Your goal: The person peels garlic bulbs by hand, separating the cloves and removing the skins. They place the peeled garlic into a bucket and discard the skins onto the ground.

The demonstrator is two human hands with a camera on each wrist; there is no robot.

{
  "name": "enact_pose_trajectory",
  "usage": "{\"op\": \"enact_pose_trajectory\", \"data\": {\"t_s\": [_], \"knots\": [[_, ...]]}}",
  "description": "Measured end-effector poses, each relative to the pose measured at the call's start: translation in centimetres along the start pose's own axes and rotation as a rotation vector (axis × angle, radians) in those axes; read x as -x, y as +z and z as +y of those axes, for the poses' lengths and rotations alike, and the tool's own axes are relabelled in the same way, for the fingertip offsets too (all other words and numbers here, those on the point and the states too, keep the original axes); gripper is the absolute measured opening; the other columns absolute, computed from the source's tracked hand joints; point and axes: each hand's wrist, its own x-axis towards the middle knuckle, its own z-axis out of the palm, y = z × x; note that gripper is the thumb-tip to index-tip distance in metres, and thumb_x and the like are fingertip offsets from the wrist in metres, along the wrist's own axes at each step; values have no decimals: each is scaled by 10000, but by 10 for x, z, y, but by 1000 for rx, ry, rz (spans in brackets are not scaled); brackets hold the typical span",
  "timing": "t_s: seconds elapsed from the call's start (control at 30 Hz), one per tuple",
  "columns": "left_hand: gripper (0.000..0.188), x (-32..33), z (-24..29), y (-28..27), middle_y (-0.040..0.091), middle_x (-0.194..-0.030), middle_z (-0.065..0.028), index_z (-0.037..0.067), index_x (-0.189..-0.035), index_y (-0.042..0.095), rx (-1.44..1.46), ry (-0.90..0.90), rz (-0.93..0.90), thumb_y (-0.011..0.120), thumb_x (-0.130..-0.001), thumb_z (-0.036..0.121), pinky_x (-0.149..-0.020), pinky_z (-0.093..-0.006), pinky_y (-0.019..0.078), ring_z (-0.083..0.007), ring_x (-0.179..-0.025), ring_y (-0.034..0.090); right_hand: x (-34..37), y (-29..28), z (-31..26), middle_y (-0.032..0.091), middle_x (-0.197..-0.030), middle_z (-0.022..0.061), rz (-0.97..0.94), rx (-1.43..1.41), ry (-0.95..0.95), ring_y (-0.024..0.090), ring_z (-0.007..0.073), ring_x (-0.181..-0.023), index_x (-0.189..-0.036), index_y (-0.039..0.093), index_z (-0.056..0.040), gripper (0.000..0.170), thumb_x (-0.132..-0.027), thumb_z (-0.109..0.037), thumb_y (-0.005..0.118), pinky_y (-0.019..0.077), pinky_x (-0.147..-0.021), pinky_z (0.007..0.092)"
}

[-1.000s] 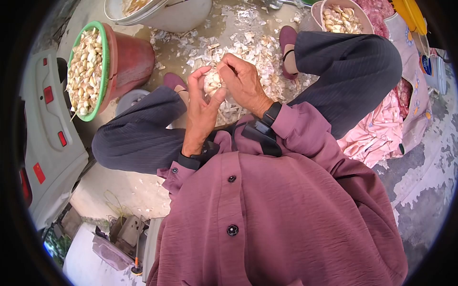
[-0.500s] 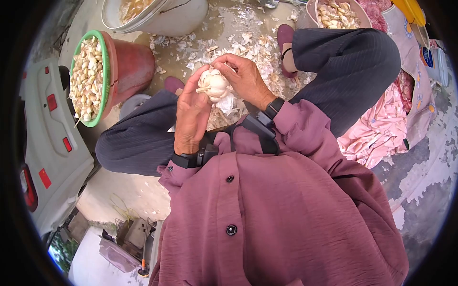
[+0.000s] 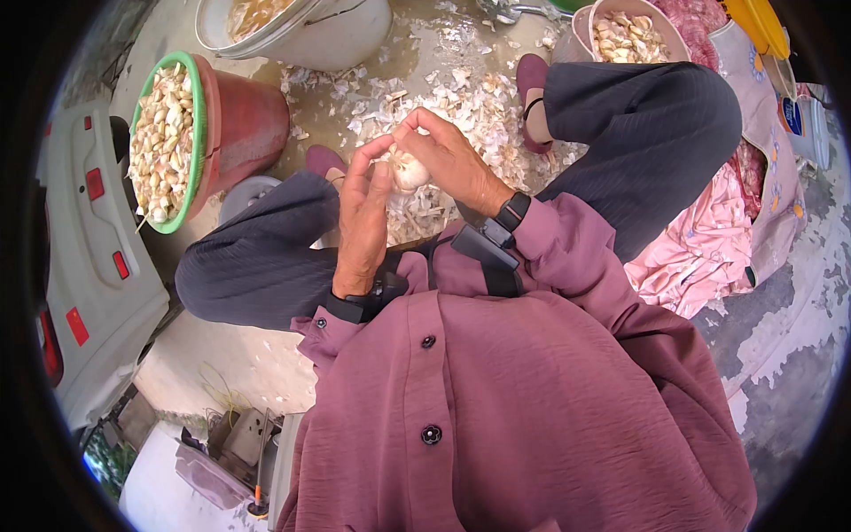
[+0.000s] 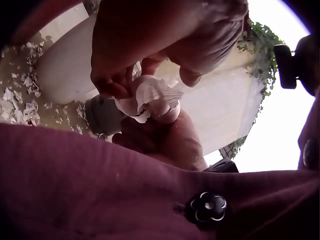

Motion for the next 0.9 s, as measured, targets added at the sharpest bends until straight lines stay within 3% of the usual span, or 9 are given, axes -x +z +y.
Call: {"op": "enact_pose_trajectory", "data": {"t_s": [0.03,0.1,0.17,0.4,0.47,0.7,0.77,0.8,0.9], "knots": [[468,1,6,5,451,-1125,-72,37,-1300,472,1,1,0,655,-911,222,-875,-272,434,-160,-1036,505,-1,0,1,542,-824,-6,22,-9,-14,489,59,-756,-944,539,-49,287,-971,-334,520,414,-653,231],[529,4,20,15,436,-1141,-126,9,-1319,435,-527,279,-38,664,-899,235,-896,-332,439,-236,-1043,513,-3,-1,0,543,-830,-6,42,-15,-32,493,59,-768,-958,546,-46,280,-974,-323,510,420,-667,230],[584,2,13,17,415,-1148,-172,-1,-1329,403,-689,345,-37,683,-875,235,-912,-385,431,-304,-1041,509,1,2,-2,543,-853,-12,-12,-106,52,495,59,-787,-980,558,-42,281,-985,-315,495,426,-695,229],[580,0,9,20,426,-1182,-120,-1,-1334,404,-530,263,-23,630,-916,331,-968,-333,370,-230,-1105,453,-2,9,8,559,-885,-13,91,-291,8,501,43,-799,-977,565,-40,252,-1009,-273,476,426,-701,208],[612,-2,8,19,398,-1171,-126,25,-1340,385,-276,203,-34,647,-898,358,-956,-348,398,-235,-1114,463,-3,14,8,570,-872,-13,113,-509,62,508,31,-773,-979,570,-42,234,-1014,-255,478,426,-673,197],[618,-6,8,14,386,-1291,-89,60,-1369,356,64,82,6,626,-918,386,-993,-320,366,-179,-1153,436,-1,10,-4,571,-821,-33,57,-403,68,496,13,-702,-1004,543,-55,194,-1012,-244,501,406,-590,188],[605,-6,7,11,435,-1277,-79,57,-1375,353,31,80,1,628,-925,353,-1001,-313,362,-163,-1144,446,-1,9,-5,574,-830,-47,65,-383,45,443,-14,-649,-1059,522,-79,187,-1006,-259,521,331,-556,152],[565,-6,8,12,483,-1238,-66,60,-1369,385,152,75,6,636,-926,306,-1006,-308,360,-151,-1142,455,-1,2,-3,571,-849,-23,11,-419,71,474,23,-704,-1014,538,-57,187,-986,-241,549,397,-612,193],[570,-5,13,5,485,-1261,-71,42,-1387,373,300,43,-2,626,-930,270,-988,-305,385,-155,-1160,463,-3,-8,-11,581,-918,-7,-46,-230,7,511,42,-805,-1036,561,-65,165,-975,-218,549,424,-696,202]]}}
